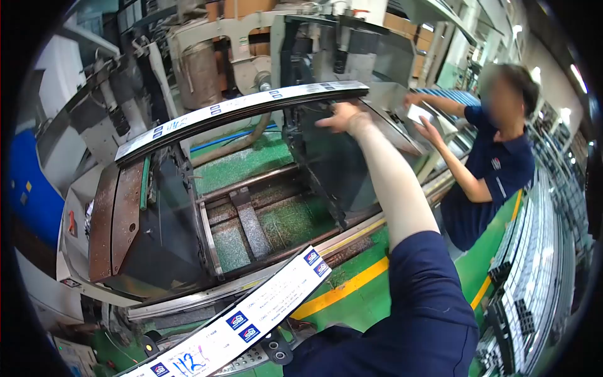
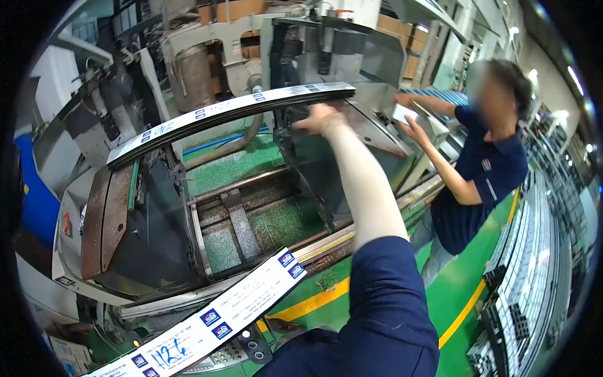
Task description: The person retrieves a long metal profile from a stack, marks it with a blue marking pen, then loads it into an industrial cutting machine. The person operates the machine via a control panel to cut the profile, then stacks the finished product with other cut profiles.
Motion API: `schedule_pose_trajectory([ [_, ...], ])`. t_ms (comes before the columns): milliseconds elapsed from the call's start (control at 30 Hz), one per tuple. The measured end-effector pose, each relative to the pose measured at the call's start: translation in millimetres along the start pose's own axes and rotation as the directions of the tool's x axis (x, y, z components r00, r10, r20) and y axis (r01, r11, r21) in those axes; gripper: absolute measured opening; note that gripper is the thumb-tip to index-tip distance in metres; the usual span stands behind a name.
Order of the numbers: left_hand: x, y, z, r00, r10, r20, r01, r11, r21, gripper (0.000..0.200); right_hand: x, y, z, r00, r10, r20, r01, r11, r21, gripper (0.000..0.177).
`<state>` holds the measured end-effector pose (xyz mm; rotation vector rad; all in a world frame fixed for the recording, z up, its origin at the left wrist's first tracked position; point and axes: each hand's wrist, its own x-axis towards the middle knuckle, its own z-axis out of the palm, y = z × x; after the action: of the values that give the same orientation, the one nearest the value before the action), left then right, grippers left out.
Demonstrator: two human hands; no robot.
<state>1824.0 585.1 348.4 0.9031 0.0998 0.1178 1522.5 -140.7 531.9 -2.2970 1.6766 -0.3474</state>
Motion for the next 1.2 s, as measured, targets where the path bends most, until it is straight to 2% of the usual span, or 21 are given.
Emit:
schedule_pose_trajectory([
  [33,-13,7,11,1.000,-0.009,0.011,0.009,1.000,-0.006,0.044,-18,0,36,0.874,-0.391,-0.290,0.372,0.920,-0.120,0.079],
  [67,-26,11,19,1.000,-0.018,0.015,0.019,1.000,-0.019,0.043,-73,-26,47,0.876,-0.478,-0.061,0.482,0.873,0.081,0.087],
  [100,-40,15,22,1.000,-0.014,0.026,0.015,1.000,-0.016,0.043,-143,-49,44,0.717,-0.574,0.396,0.510,0.819,0.262,0.080],
  [133,-53,19,21,0.999,-0.010,0.039,0.010,1.000,-0.006,0.044,-203,-41,78,0.556,-0.828,0.073,0.765,0.544,0.346,0.085],
  [200,-80,27,19,0.995,-0.033,0.095,0.032,0.999,0.010,0.049,-316,-41,112,0.397,-0.905,0.152,0.843,0.425,0.330,0.105],
  [267,-102,31,0,0.981,-0.088,0.174,0.080,0.995,0.055,0.056,-397,-23,132,0.385,-0.921,0.055,0.858,0.379,0.348,0.114],
  [300,-109,33,-12,0.969,-0.124,0.214,0.105,0.990,0.098,0.058,-429,-11,134,0.427,-0.904,-0.012,0.834,0.389,0.392,0.112],
  [367,-141,45,-16,0.896,-0.233,0.378,0.256,0.967,-0.009,0.057,-481,12,105,0.611,-0.754,0.243,0.624,0.647,0.438,0.106],
  [400,-128,36,-34,0.831,-0.318,0.457,0.405,0.909,-0.102,0.065,-497,35,117,0.627,-0.777,-0.060,0.729,0.558,0.396,0.097],
  [500,-131,21,-56,0.621,-0.239,0.746,0.388,0.921,-0.028,0.068,-565,95,128,0.768,-0.635,-0.086,0.625,0.713,0.318,0.083],
  [567,-143,19,-50,0.388,-0.193,0.901,0.499,0.866,-0.030,0.068,-620,123,136,0.860,-0.484,-0.162,0.510,0.795,0.329,0.080],
  [633,-166,34,-18,0.051,-0.103,0.993,0.663,0.747,0.043,0.065,-678,142,148,0.937,-0.294,-0.187,0.345,0.860,0.377,0.075],
  [700,-169,10,-7,-0.100,-0.165,0.981,0.608,0.771,0.191,0.066,-735,146,161,0.973,-0.100,-0.207,0.172,0.915,0.366,0.074],
  [767,-196,-9,6,-0.138,-0.361,0.922,0.559,0.740,0.374,0.072,-788,140,182,0.971,0.099,-0.218,-0.009,0.923,0.384,0.073],
  [833,-195,-67,0,-0.292,-0.231,0.928,0.642,0.672,0.370,0.075,-823,128,210,0.935,0.228,-0.273,-0.104,0.910,0.402,0.073],
  [867,-241,-47,9,-0.369,-0.036,0.929,0.695,0.653,0.302,0.071,-832,125,226,0.900,0.279,-0.334,-0.128,0.903,0.410,0.074],
  [900,-256,-43,7,-0.343,-0.062,0.937,0.683,0.669,0.294,0.065,-854,117,236,0.842,0.365,-0.398,-0.185,0.888,0.422,0.074],
  [967,-281,-56,2,-0.513,-0.212,0.832,0.643,0.548,0.535,0.062,-886,85,224,0.746,0.478,-0.464,-0.234,0.840,0.489,0.076],
  [1033,-326,3,-5,-0.725,-0.054,0.687,0.581,0.487,0.652,0.061,-925,51,197,0.669,0.494,-0.556,-0.131,0.814,0.566,0.075],
  [1133,-364,32,-47,-0.799,0.011,0.601,0.542,0.446,0.713,0.066,-990,25,196,0.662,0.540,-0.519,-0.224,0.804,0.550,0.075],
  [1200,-403,44,-83,-0.841,0.059,0.538,0.508,0.430,0.747,0.073,-1041,16,206,0.551,0.603,-0.576,-0.215,0.770,0.600,0.071],
])
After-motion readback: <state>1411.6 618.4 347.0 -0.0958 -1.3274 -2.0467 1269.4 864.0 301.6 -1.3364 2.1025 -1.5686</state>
